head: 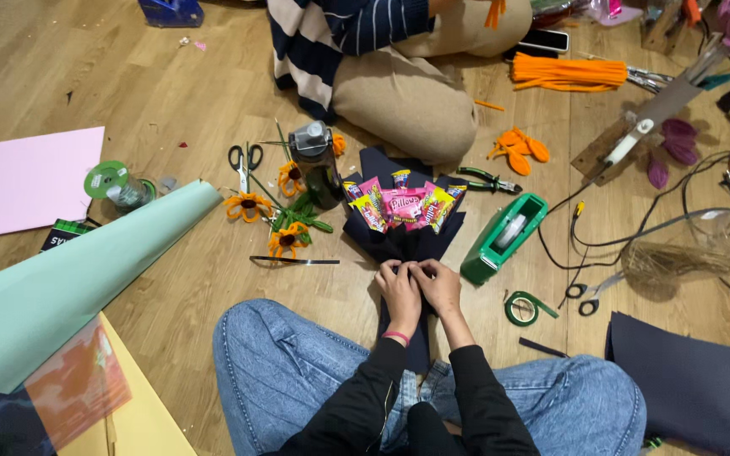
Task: The person assembles a bouquet of snacks by wrapping dark blue paper around a cluster of snacks and taping the paper at the base.
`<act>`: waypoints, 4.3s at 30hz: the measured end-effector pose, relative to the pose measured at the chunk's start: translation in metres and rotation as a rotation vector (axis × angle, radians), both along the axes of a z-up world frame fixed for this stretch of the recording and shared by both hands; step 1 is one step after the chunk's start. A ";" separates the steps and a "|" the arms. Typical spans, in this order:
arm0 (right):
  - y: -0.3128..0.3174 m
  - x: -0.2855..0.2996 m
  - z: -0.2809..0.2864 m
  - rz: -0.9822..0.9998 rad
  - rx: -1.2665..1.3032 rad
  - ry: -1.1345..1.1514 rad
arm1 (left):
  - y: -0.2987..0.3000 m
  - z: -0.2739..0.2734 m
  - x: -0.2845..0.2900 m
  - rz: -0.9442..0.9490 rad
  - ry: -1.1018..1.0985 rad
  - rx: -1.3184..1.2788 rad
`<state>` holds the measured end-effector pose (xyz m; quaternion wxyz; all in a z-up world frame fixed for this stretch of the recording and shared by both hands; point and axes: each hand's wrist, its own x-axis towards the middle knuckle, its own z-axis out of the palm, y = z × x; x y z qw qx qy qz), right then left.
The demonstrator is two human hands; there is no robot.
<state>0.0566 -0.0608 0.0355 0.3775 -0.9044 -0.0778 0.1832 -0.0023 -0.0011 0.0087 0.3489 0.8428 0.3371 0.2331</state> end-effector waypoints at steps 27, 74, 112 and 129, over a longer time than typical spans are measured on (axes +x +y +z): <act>-0.007 0.003 -0.021 0.010 0.033 0.029 | -0.002 -0.018 0.001 0.058 -0.134 0.081; 0.000 -0.023 -0.056 0.041 0.007 -0.346 | 0.013 0.015 0.004 0.261 -0.010 -0.083; 0.000 -0.035 -0.051 -0.001 0.029 -0.461 | 0.014 0.030 -0.002 0.228 0.048 -0.109; 0.002 -0.043 -0.049 -0.083 0.106 -0.607 | 0.011 0.018 -0.002 0.117 0.048 0.207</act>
